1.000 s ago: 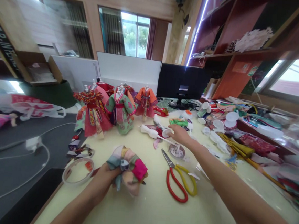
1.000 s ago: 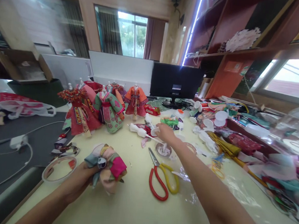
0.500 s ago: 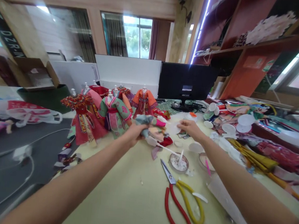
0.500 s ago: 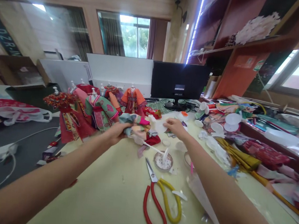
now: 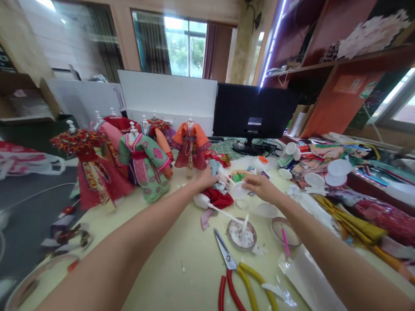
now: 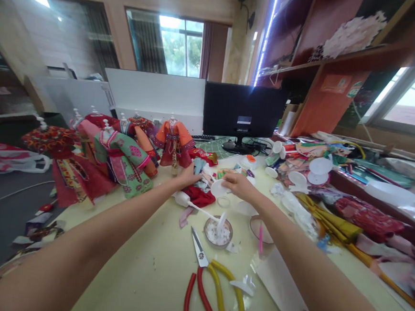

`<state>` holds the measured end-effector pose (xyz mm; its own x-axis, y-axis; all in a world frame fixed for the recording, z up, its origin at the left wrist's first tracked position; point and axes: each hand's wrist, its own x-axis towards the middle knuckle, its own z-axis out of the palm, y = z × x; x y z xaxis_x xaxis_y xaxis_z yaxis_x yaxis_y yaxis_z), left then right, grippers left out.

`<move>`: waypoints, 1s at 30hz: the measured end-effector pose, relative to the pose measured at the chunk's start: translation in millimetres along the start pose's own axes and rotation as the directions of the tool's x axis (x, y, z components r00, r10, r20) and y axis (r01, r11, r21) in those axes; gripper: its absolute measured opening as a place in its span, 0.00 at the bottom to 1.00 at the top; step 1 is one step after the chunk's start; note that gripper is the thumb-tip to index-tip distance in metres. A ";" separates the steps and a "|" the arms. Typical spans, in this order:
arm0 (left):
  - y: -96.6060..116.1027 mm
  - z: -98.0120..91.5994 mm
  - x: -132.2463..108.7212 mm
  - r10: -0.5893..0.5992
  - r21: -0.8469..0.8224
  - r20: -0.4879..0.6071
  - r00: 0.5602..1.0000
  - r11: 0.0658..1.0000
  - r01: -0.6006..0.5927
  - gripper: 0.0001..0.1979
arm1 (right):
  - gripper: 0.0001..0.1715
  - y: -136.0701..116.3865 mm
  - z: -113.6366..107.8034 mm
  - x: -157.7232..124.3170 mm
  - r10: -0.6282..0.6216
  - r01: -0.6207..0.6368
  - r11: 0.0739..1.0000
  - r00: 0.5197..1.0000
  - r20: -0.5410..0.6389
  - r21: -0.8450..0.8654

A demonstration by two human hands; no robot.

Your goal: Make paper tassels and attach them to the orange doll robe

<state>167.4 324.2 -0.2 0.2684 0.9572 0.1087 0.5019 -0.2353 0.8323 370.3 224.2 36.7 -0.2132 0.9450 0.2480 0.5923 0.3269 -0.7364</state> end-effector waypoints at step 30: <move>-10.5 -45.8 -83.1 0.250 0.304 0.457 0.854 0.858 -0.414 0.10 | 0.11 25.3 -36.7 -10.0 0.158 -0.292 0.859 0.933 -0.324 -0.422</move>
<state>102.2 254.8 6.9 0.7302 0.6812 0.0523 0.5694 -0.6491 0.5045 416.0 223.3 38.7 0.1462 0.9365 0.3187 0.8984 0.0093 -0.4392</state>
